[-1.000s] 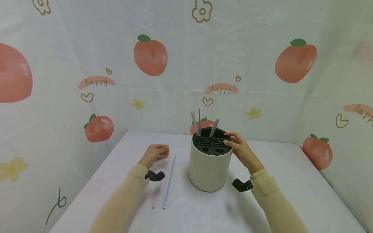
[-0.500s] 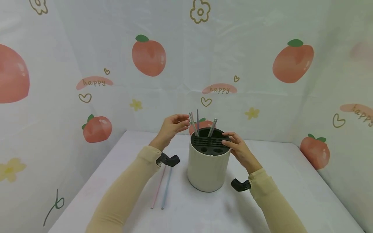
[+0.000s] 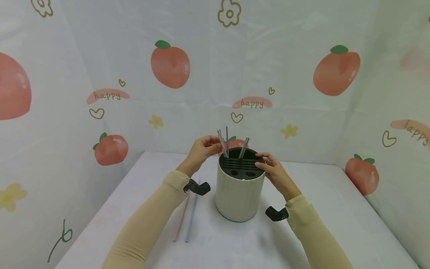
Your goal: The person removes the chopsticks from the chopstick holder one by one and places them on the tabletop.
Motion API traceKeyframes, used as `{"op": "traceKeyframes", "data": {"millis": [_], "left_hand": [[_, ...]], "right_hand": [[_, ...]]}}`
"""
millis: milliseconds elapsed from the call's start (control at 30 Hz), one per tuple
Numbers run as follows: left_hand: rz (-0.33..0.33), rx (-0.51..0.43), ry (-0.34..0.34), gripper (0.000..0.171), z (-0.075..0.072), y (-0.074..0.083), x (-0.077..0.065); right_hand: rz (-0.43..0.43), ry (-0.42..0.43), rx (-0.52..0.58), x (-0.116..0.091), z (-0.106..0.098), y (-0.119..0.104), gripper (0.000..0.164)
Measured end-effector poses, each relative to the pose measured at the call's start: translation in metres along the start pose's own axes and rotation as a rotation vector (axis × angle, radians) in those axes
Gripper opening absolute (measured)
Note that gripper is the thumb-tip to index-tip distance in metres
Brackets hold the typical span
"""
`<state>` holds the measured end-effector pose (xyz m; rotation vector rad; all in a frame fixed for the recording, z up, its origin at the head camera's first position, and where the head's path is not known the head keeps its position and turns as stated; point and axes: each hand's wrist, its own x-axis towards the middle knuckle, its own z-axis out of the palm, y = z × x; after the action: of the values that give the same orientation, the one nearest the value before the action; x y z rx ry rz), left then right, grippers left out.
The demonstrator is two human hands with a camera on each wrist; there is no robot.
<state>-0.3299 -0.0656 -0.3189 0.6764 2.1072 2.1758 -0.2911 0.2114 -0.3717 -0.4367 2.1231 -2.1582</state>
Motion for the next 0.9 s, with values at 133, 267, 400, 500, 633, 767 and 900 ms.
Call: {"op": "traceKeyframes", "data": {"millis": [133, 267, 400, 500, 633, 767, 900], "left_hand": [[0.002, -0.019, -0.002, 0.023, 0.001, 0.0, 0.001], [0.012, -0.03, -0.005, 0.017, 0.001, -0.002, 0.002], [0.031, -0.038, -0.01, 0.012, 0.001, -0.002, 0.004], [0.05, -0.058, -0.002, 0.007, 0.0, 0.002, 0.006], [0.113, -0.105, 0.023, 0.012, -0.003, 0.016, 0.008], [0.23, -0.194, 0.076, 0.024, -0.01, 0.041, 0.011], [0.375, -0.375, 0.211, 0.025, -0.02, 0.075, 0.012]], "right_hand": [[0.001, -0.006, -0.002, 0.0, 0.0, 0.0, 0.025], [0.002, -0.004, 0.001, 0.0, 0.001, 0.0, 0.025], [-0.002, -0.002, 0.006, 0.0, 0.0, 0.0, 0.024], [-0.005, -0.004, 0.01, 0.0, 0.0, 0.0, 0.024], [-0.017, -0.013, 0.008, 0.0, -0.001, -0.001, 0.025], [-0.015, -0.013, 0.002, 0.0, -0.001, -0.001, 0.026], [-0.009, -0.013, 0.002, -0.001, -0.001, -0.002, 0.026]]}}
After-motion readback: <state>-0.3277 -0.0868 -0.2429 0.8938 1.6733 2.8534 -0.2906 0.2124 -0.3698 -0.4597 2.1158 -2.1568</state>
